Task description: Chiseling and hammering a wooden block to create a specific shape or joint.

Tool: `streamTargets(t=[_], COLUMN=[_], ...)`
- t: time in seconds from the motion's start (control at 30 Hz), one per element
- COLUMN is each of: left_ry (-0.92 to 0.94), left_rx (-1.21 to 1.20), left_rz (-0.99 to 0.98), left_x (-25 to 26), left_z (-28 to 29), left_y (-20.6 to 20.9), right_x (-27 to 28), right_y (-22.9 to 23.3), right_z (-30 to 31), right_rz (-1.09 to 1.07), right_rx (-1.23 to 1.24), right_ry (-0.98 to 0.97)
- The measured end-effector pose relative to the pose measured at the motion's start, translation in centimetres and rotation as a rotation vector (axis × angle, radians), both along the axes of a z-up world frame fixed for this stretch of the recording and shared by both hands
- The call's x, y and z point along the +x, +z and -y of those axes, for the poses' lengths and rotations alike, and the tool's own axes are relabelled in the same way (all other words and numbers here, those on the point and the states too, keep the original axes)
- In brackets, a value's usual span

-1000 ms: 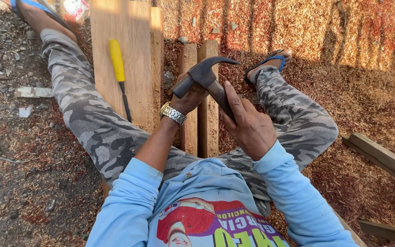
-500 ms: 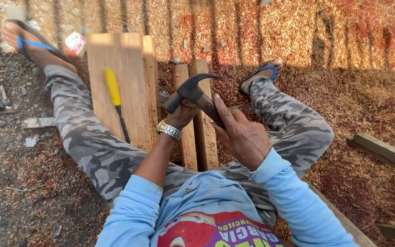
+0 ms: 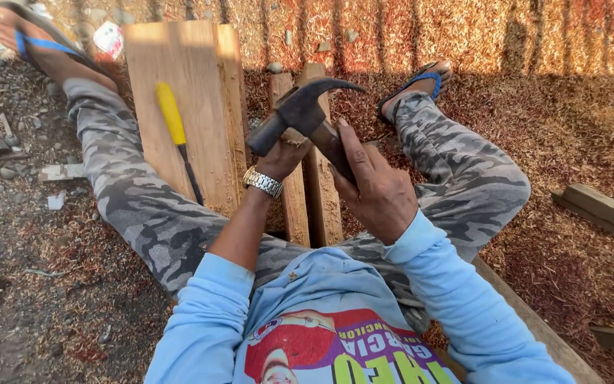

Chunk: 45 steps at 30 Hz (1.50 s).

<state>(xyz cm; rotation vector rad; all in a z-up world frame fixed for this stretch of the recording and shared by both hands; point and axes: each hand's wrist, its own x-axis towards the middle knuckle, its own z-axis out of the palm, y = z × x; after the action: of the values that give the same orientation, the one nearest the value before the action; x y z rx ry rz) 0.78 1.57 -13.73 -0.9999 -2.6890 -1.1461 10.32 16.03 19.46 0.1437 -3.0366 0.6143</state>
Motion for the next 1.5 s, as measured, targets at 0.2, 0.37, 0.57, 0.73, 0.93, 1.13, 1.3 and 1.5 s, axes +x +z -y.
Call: streamTargets(t=[0.2,0.37,0.57,0.73,0.93,1.13,1.3,1.5], left_ry=[-0.01,0.035,-0.055,-0.07,-0.107,-0.149,-0.123,-0.196], left_rx=[0.195,0.129,0.109,-0.178,0.925,0.315,0.254,0.336], left_rz=[0.306,0.026,0.247,-0.358,1.136,0.217,0.562,0.541], left_x=[-3.7,-1.7,-2.2,-2.4,-2.6,-3.9,-2.4,-3.2], left_z=[-1.7,-0.7,-0.8,-0.7,-0.1,-0.8,0.4,0.3], left_y=[4.0,4.5,3.1,3.3,-2.0,5.6,3.5,7.3], right_x=[-2.2,-0.3,-0.7,-0.8,0.2,-0.9,0.1,-0.2], right_y=[0.6,3.0,-2.4,1.7,-0.4,-0.9,1.4,-3.5], right_z=[-1.2,-0.1,-0.7,-0.1,-0.3,-0.9,-0.1,-1.5], right_rz=[0.095,-0.107,0.139,0.104,-0.528,0.22,-0.267,0.009], right_rx=[0.092,-0.106,0.023,-0.083,-0.292,-0.042,-0.271,-0.171], right_ry=[0.028,-0.035,-0.076,-0.06,-0.004,-0.062,-0.042,-0.074])
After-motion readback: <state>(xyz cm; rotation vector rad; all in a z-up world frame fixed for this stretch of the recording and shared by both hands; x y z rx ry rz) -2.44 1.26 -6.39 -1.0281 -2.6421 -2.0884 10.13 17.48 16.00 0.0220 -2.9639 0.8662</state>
